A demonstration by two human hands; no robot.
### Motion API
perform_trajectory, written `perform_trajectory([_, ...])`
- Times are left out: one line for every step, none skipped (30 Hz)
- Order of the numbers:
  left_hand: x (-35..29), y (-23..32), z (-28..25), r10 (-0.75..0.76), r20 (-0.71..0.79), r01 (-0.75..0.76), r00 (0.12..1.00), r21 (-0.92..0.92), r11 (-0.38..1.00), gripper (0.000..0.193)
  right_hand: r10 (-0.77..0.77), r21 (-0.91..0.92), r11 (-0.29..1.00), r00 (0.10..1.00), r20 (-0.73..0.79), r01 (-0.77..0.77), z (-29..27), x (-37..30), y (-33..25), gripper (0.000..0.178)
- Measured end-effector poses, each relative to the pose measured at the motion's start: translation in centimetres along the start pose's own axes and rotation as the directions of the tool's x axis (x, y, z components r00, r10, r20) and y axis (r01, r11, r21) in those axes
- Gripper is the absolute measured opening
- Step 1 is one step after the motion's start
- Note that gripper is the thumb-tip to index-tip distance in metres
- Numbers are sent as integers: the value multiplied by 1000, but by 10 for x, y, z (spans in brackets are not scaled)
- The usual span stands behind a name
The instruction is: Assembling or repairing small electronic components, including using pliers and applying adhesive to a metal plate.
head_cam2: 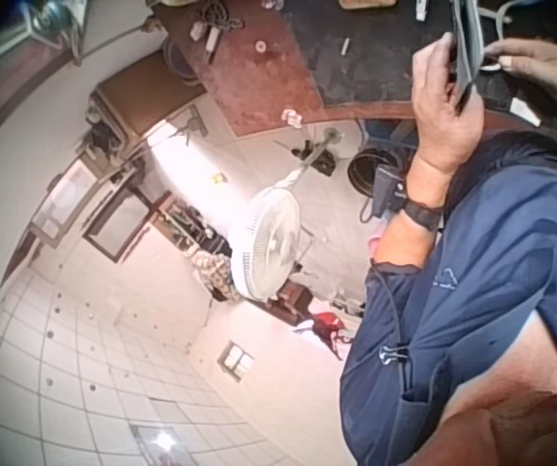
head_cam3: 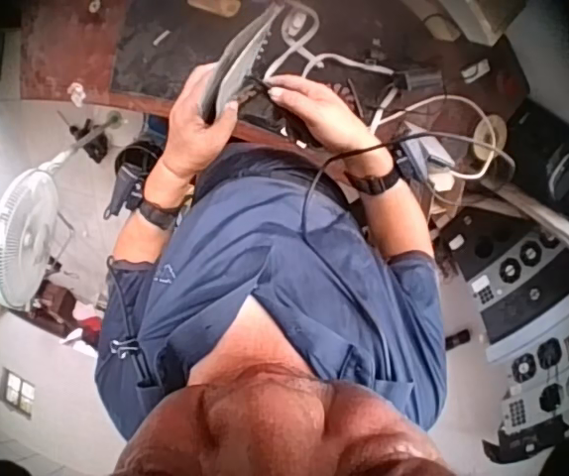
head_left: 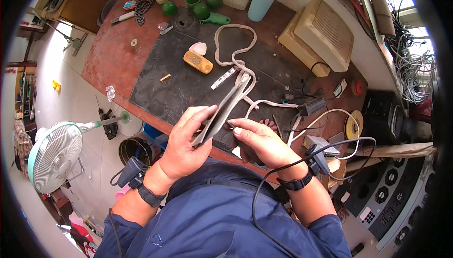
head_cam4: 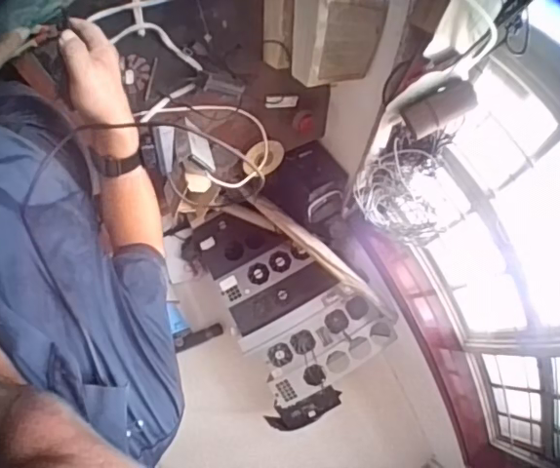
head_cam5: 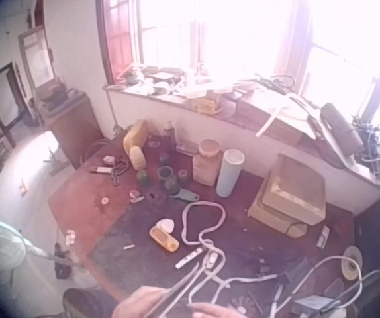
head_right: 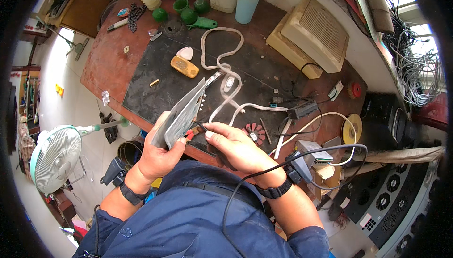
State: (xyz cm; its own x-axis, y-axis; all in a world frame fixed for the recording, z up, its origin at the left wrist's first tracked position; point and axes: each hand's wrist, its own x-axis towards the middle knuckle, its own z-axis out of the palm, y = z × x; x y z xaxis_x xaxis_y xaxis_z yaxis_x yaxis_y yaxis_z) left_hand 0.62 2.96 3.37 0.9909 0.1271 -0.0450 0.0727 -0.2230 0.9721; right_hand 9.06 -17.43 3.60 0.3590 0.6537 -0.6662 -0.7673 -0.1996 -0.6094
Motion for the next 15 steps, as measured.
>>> perform_trajectory([3,3,-2,53,42,-56,998,60,997,59,-20,-73,997,1000,-15,19,0,0,-1,42])
perform_trajectory([6,6,-4,104,86,-114,991,116,987,62,-19,-72,997,1000,-17,18,-1,0,-1,42])
perform_trajectory([8,8,-5,109,107,-124,988,148,981,63,-12,-101,995,1000,0,12,-2,-1,-2,43])
perform_trajectory([10,9,-6,109,108,-124,988,149,981,63,-3,-129,992,1000,17,6,-3,-1,-2,44])
perform_trajectory([11,10,-7,135,137,-159,981,183,970,62,-4,-129,992,1000,18,6,-2,-1,-3,44])
perform_trajectory([11,11,-8,162,168,-196,972,215,957,61,35,-41,999,999,35,-34,-1,-1,-5,44])
perform_trajectory([10,11,-7,119,144,-143,982,170,975,58,73,46,996,996,55,-75,-1,-2,-6,44])
perform_trajectory([9,9,-8,120,145,-144,982,171,975,58,71,47,996,996,56,-74,1,-2,-6,44])
perform_trajectory([8,6,-9,112,131,-128,985,124,984,58,41,61,997,998,53,-44,2,-1,-5,44])
perform_trajectory([8,5,-10,103,116,-112,988,76,991,58,12,75,997,999,49,-15,4,-1,-4,44])
perform_trajectory([5,5,-9,-13,137,27,990,-102,994,57,1,61,998,999,52,-4,5,0,-6,45])
perform_trajectory([2,6,-9,-13,138,27,990,-100,995,57,0,63,998,999,53,-4,5,0,-8,45])
perform_trajectory([0,5,-7,-71,102,88,992,-175,981,57,-4,35,999,998,63,2,6,-1,-10,45])
perform_trajectory([-1,4,-6,-131,69,144,989,-250,957,58,-9,6,1000,997,73,8,6,0,-11,45])
perform_trajectory([-2,4,-8,-155,107,177,982,-249,952,61,-11,9,1000,998,70,10,5,0,-11,45])
